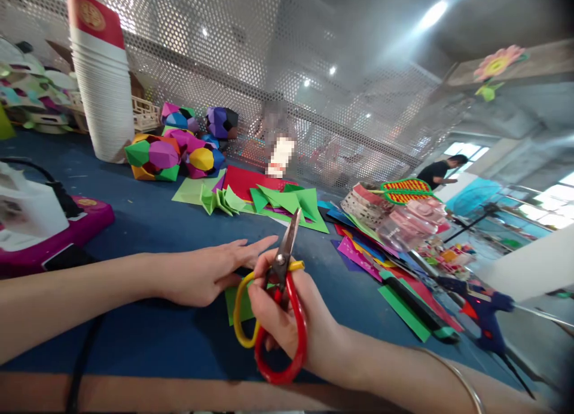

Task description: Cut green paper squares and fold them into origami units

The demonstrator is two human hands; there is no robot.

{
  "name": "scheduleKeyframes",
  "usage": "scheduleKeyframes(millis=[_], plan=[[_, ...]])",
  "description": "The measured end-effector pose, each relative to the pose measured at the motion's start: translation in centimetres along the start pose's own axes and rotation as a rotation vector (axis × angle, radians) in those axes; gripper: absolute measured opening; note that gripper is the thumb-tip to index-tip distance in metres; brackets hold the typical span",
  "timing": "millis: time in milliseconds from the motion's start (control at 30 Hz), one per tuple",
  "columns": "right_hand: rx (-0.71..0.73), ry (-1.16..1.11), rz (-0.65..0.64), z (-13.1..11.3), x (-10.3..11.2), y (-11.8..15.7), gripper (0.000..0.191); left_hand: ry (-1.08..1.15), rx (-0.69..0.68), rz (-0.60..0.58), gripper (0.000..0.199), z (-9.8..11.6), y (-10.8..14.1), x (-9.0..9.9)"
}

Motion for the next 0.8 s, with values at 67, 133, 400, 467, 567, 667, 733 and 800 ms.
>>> scheduleKeyframes(millis=[67, 133, 400, 467, 567, 667, 733, 800], plan=[[-0.007, 0.039, -0.019, 0.0, -0.8, -0.1, 0.020, -0.029, -0.036, 0.025, 0.078, 0.0, 0.1, 0.0], [-0.033, 0.067, -0.050, -0.1, -1.1, -0.4, 0.018, -0.044, -0.026, 0.030, 0.079, -0.1, 0.2, 0.0], [-0.055, 0.180, -0.094, -1.7, 1.5, -1.2, 0.017, -0.025, 0.034, 0.021, 0.075, -0.1, 0.3, 0.0], [-0.087, 0.185, -0.066, -1.8, 2.8, -1.0, 0.017, 0.004, 0.051, -0.002, 0.078, -0.2, 0.4, -0.2], [-0.115, 0.191, -0.012, -1.6, 5.2, -0.6, 0.018, 0.053, 0.014, 0.015, 0.080, -0.2, 0.5, -0.4], [-0.140, 0.218, 0.064, -1.4, 7.5, -0.3, 0.021, 0.069, -0.033, 0.034, 0.083, 0.0, 0.4, -0.4], [-0.149, 0.234, 0.093, -1.3, 8.4, -0.1, 0.021, 0.066, -0.036, 0.035, 0.082, 0.0, 0.3, -0.4], [-0.146, 0.244, 0.100, -1.5, 8.7, 0.0, 0.021, 0.062, -0.028, 0.034, 0.081, 0.0, 0.2, -0.4]])
Point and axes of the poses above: each hand's wrist, its own y-axis away from the middle knuckle, its own x-axis out of the back of the hand, z = x × y, the point moved 4 cm from there along -y, towards the middle knuckle, and after that the axes turned 14 degrees about -y, right-handed, at the moved point
